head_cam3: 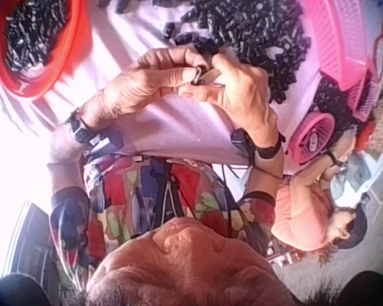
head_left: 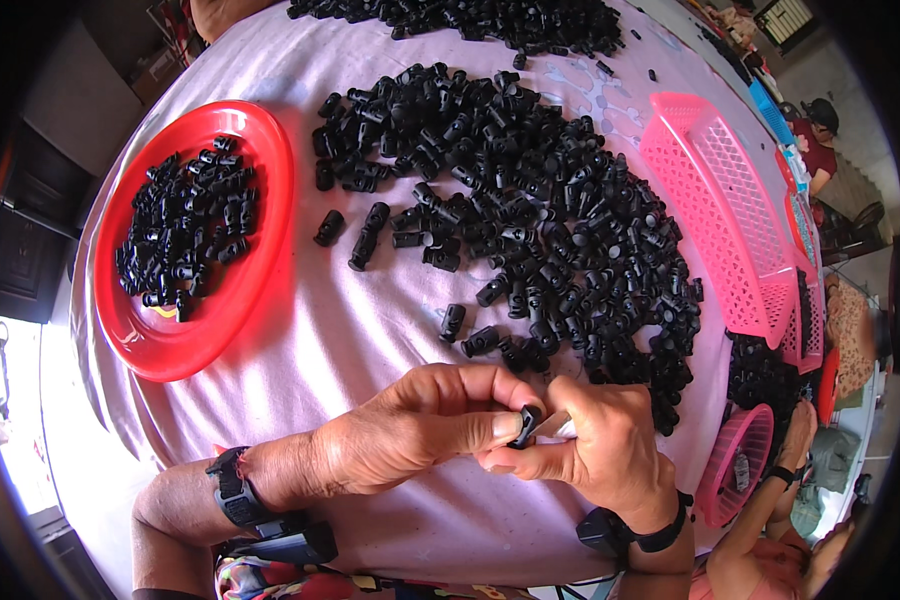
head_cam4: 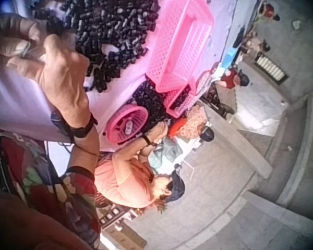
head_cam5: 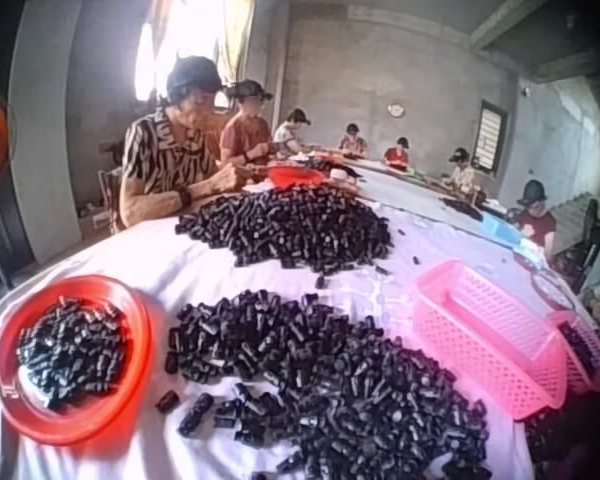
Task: Sort and inspect small black plastic components at a work table.
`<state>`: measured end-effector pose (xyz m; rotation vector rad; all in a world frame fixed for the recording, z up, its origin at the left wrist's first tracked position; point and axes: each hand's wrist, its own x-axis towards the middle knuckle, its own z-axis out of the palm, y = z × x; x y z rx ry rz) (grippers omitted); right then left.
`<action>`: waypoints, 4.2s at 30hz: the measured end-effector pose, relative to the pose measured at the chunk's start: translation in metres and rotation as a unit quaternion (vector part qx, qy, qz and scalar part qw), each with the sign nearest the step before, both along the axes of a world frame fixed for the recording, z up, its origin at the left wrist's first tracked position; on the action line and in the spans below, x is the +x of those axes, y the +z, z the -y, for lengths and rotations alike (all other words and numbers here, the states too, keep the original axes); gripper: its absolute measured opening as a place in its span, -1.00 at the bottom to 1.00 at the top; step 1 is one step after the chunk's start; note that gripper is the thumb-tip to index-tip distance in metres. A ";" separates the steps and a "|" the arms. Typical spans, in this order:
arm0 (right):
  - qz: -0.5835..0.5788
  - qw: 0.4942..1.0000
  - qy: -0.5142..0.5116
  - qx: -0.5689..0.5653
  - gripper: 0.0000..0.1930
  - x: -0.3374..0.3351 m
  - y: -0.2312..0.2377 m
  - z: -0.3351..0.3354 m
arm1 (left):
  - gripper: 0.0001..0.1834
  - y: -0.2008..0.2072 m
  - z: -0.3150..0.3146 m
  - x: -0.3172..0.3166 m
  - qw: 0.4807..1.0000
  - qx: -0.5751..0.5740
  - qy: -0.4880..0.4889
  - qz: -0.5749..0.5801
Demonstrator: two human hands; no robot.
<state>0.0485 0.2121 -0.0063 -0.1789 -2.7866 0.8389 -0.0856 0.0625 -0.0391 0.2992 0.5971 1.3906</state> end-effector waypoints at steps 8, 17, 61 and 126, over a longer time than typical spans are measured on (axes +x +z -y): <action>-0.060 0.996 0.008 0.058 -0.39 -0.001 -0.005 0.004 | -0.80 -0.001 0.000 0.001 1.000 0.010 0.011 -0.007; -0.047 0.998 -0.018 0.048 -0.31 -0.001 0.000 0.001 | -0.79 -0.004 -0.001 0.003 1.000 0.014 0.003 -0.013; -0.030 0.996 -0.011 0.083 -0.34 0.000 0.000 0.003 | -0.76 -0.003 0.000 0.002 1.000 -0.016 0.004 0.016; -0.141 0.990 -0.020 -0.007 -0.62 -0.001 0.010 0.010 | -0.69 0.006 -0.001 0.002 0.995 -0.060 0.046 -0.062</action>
